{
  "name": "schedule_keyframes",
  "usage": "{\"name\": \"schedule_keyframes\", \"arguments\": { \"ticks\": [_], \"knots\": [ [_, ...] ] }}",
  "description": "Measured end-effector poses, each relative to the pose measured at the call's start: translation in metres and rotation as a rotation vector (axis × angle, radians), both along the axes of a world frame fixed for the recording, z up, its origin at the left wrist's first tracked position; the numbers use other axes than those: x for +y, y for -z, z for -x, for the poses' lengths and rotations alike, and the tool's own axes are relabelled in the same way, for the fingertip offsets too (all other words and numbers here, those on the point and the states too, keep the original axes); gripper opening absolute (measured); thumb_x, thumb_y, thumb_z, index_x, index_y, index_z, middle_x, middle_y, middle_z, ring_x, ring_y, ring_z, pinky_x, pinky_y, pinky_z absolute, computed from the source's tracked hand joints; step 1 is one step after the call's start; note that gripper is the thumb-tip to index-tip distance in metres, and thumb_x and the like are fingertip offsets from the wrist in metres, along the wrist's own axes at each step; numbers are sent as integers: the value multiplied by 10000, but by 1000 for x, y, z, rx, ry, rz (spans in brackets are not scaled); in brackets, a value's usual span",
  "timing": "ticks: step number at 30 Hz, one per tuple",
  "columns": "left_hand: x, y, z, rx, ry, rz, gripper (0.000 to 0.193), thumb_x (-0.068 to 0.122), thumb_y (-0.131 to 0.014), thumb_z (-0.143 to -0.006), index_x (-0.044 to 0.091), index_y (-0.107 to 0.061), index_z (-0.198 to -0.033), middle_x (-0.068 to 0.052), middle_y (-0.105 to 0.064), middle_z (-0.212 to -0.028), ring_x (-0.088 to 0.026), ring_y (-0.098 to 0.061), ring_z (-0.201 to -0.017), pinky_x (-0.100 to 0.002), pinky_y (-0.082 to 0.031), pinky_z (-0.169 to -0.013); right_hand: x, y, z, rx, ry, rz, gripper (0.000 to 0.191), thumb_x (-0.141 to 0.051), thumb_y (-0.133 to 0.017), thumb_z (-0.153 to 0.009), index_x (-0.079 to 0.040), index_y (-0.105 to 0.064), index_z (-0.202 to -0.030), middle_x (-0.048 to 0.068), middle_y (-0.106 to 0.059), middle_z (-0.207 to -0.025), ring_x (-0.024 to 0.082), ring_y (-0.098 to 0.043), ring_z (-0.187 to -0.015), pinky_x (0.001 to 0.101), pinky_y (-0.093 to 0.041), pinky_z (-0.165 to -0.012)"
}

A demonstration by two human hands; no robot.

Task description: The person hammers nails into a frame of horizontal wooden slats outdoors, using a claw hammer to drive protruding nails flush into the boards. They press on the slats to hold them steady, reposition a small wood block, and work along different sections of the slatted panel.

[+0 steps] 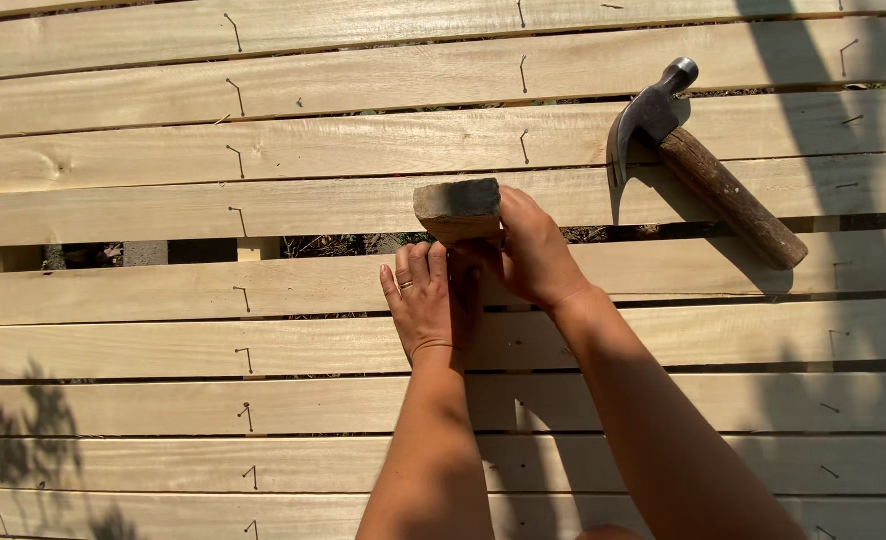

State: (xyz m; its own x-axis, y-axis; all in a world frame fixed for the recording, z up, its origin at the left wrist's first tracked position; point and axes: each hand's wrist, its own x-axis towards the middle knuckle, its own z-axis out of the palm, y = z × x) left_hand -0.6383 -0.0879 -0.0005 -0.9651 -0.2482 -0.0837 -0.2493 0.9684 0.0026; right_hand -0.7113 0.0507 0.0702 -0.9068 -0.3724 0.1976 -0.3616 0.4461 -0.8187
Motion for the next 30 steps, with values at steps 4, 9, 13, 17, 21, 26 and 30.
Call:
{"name": "schedule_keyframes", "arguments": {
  "ticks": [4,9,13,17,21,26,30],
  "knots": [
    [3,-2,-1,-58,-11,-5,479,290,-489,-915,292,-430,-1391,74,-394,-1397,-144,-269,-1443,-437,-148,-1243,4,-29,10,208,-119,67,392,-186,-817,-925,-22,-628,-1227,159,-686,-1146,326,-691,-1039,364,-551,-870],
    [5,-11,-1,-48,-29,-129,578,563,-407,-979,192,-429,-1422,-5,-398,-1418,-193,-248,-1456,-463,-126,-1250,-1,-63,88,158,32,426,291,-189,-805,-1097,-35,-589,-1218,24,-710,-1091,162,-681,-978,312,-561,-889],
    [4,-12,-3,-82,-43,-233,608,583,-426,-967,158,-465,-1400,-48,-420,-1434,-234,-256,-1454,-511,-109,-1243,-41,-49,139,-350,101,657,400,-315,-680,-967,-11,-588,-1211,9,-719,-1123,101,-699,-1036,281,-612,-908],
    [4,-8,-4,46,-41,-291,583,567,-462,-940,179,-501,-1373,-27,-455,-1425,-236,-281,-1469,-534,-118,-1231,-3,-19,55,-42,359,180,499,-302,-674,-1050,4,-520,-1413,81,-635,-1273,172,-640,-1191,304,-583,-930],
    [5,-5,-6,55,-53,-291,603,594,-474,-938,183,-495,-1379,-28,-454,-1418,-235,-283,-1462,-534,-120,-1233,51,15,-39,186,392,-419,316,-275,-786,-959,-58,-666,-1155,96,-630,-1185,311,-550,-1113,396,-481,-971],
    [5,-6,-7,18,-43,-311,637,630,-482,-919,188,-497,-1378,-21,-446,-1434,-240,-265,-1474,-542,-112,-1228,60,39,-61,278,359,-522,392,-343,-735,-964,-65,-648,-1226,84,-577,-1285,315,-519,-1235,437,-428,-1071],
    [6,-8,-8,43,-43,-303,693,681,-499,-895,175,-496,-1368,-30,-452,-1414,-248,-265,-1462,-550,-100,-1225,58,39,-58,218,353,-598,319,-323,-713,-953,-99,-642,-1169,65,-589,-1259,303,-522,-1254,470,-371,-1103]
  ]
}}
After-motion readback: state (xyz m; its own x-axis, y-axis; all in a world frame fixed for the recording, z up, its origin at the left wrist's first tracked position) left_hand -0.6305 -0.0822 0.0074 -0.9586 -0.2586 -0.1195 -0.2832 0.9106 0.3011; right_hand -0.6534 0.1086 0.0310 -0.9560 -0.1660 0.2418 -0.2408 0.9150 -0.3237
